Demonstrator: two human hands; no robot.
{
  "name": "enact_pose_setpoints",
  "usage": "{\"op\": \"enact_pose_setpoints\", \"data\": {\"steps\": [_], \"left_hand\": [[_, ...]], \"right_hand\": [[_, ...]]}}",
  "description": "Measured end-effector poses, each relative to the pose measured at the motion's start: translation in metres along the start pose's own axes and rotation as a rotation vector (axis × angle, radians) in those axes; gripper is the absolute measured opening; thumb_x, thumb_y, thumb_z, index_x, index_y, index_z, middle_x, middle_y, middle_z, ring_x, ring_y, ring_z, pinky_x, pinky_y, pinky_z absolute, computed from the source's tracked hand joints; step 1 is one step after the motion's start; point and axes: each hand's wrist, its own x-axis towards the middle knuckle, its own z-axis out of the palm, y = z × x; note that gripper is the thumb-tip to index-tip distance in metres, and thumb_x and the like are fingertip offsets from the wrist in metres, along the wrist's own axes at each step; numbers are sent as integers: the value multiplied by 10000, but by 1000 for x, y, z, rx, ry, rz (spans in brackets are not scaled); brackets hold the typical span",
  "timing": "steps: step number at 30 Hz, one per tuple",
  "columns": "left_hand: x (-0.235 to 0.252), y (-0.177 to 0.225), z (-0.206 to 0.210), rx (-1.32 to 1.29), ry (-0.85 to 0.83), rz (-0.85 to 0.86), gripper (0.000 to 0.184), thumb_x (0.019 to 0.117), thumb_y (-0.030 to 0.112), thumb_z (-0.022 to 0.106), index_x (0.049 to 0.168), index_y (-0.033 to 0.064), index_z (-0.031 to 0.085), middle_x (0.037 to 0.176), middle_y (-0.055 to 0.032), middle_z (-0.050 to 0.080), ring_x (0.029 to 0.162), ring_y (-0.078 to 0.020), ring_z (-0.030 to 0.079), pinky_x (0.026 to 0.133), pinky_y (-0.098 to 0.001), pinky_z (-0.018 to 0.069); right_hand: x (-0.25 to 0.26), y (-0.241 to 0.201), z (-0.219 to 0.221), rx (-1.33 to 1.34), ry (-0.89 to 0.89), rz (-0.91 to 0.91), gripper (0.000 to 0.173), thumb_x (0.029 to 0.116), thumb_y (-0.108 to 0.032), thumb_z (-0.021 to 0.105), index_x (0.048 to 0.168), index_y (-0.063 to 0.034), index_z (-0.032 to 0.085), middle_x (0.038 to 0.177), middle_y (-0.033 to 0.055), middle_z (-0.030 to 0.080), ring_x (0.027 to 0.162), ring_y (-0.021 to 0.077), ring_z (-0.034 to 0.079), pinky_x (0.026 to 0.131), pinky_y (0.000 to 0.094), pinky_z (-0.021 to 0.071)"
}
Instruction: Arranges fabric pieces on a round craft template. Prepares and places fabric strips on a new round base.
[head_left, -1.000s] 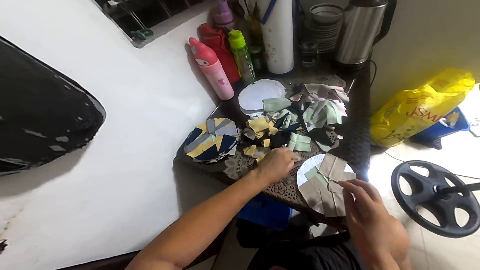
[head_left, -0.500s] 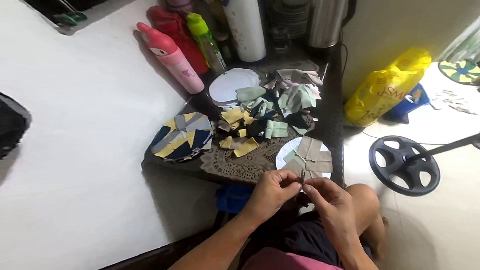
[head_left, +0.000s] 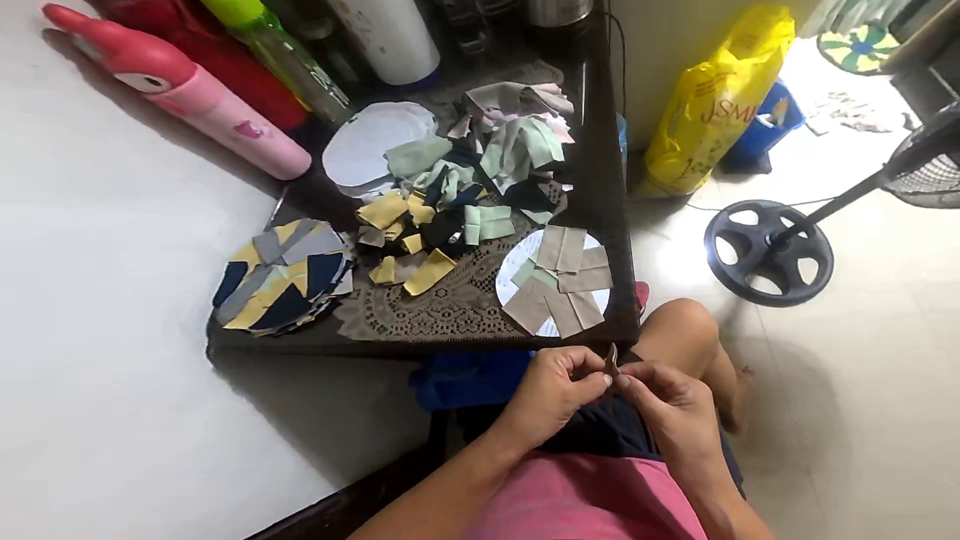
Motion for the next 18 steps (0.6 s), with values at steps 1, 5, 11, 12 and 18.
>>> {"op": "enact_pose_setpoints", "data": {"steps": [1,5,11,12,18], "left_hand": [[0,0,2,-33,-15,-32,65,931,0,641,907,16,700,787,10,707,721,-58,692,715,-230,601],[-2,-3,7,-63,-44,-61,54,940,-9,636,936,11,685,822,-2,720,752,-77,709,748,-246,612],[-10,-8,7,215,44,213,77,918,93,703,953,25,716,852,15,721,754,7,684,710,-157,586],[-10,-8,7,250,54,241,82,922,96,696,939,22,727,848,10,722,747,17,678,707,-147,579],[-12,-12,5,267,67,271,91,927,79,677,929,12,739,852,-2,727,741,26,669,704,-133,570]], "right_hand": [[-1,1,-2,22,0,21,86,900,-24,679,914,-14,763,787,8,743,712,33,693,688,194,589],[-7,4,-6,49,14,53,84,896,-12,678,908,-12,761,807,16,741,720,47,693,696,204,592],[-15,10,-1,-148,39,-125,60,883,-56,718,898,-21,765,902,24,740,770,11,686,702,154,584],[-16,12,-1,-163,40,-139,63,886,-64,721,900,-20,764,906,25,740,778,11,686,705,153,584],[-18,13,1,-161,54,-108,71,889,-64,716,908,-23,770,895,23,744,767,11,688,698,150,583]]}}
